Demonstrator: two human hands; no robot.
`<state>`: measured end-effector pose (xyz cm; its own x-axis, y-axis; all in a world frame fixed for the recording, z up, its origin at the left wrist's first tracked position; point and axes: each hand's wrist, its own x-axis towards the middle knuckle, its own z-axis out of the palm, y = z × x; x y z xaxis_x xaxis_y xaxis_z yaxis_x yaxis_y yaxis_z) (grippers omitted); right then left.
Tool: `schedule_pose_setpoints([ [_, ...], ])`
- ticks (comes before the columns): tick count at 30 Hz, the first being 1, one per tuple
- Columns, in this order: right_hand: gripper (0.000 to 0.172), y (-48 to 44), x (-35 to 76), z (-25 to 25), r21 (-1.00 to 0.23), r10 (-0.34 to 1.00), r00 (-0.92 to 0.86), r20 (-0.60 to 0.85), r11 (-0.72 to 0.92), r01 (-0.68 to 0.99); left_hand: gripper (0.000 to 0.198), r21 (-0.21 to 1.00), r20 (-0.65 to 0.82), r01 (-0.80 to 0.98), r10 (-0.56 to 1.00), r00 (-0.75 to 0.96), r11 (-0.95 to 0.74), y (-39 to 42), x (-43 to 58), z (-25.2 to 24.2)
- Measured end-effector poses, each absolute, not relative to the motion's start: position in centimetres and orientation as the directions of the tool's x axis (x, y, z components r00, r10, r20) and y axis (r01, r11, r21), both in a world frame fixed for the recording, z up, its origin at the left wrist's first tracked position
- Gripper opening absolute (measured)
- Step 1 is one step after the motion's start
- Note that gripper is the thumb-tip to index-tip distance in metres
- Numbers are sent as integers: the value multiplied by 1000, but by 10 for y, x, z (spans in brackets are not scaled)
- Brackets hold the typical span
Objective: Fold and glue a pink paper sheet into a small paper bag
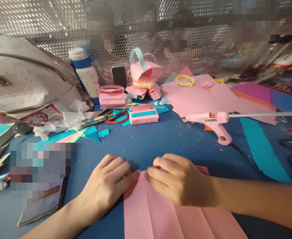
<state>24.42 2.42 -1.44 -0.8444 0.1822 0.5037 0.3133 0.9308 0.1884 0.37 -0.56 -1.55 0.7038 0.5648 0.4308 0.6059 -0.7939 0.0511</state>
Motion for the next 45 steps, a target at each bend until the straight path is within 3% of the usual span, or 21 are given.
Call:
schedule_pose_setpoints([
  [9,20,25,244,-13,189,177,-863,473,936,296,18,-108,479,549,441,759,-829,-4,13,-9],
  [14,17,23,245,-8,156,250,-873,418,927,340,18,-134,402,492,407,820,-860,-8,9,-11],
  [19,13,14,244,-5,158,343,-875,341,897,413,13,-155,373,511,429,823,-845,-9,7,-11],
  [24,16,9,243,-4,179,312,-925,219,919,352,22,-207,442,623,496,747,-754,-27,17,-11],
  [31,24,8,244,-7,186,291,-925,243,922,339,31,-225,457,723,584,671,-654,-49,25,-20],
  [37,21,7,244,-4,191,306,-934,187,921,340,35,-235,474,790,643,602,-567,-57,25,-23],
  [45,15,5,244,3,202,333,-930,156,911,360,27,-207,490,759,607,626,-617,-42,25,-6],
])
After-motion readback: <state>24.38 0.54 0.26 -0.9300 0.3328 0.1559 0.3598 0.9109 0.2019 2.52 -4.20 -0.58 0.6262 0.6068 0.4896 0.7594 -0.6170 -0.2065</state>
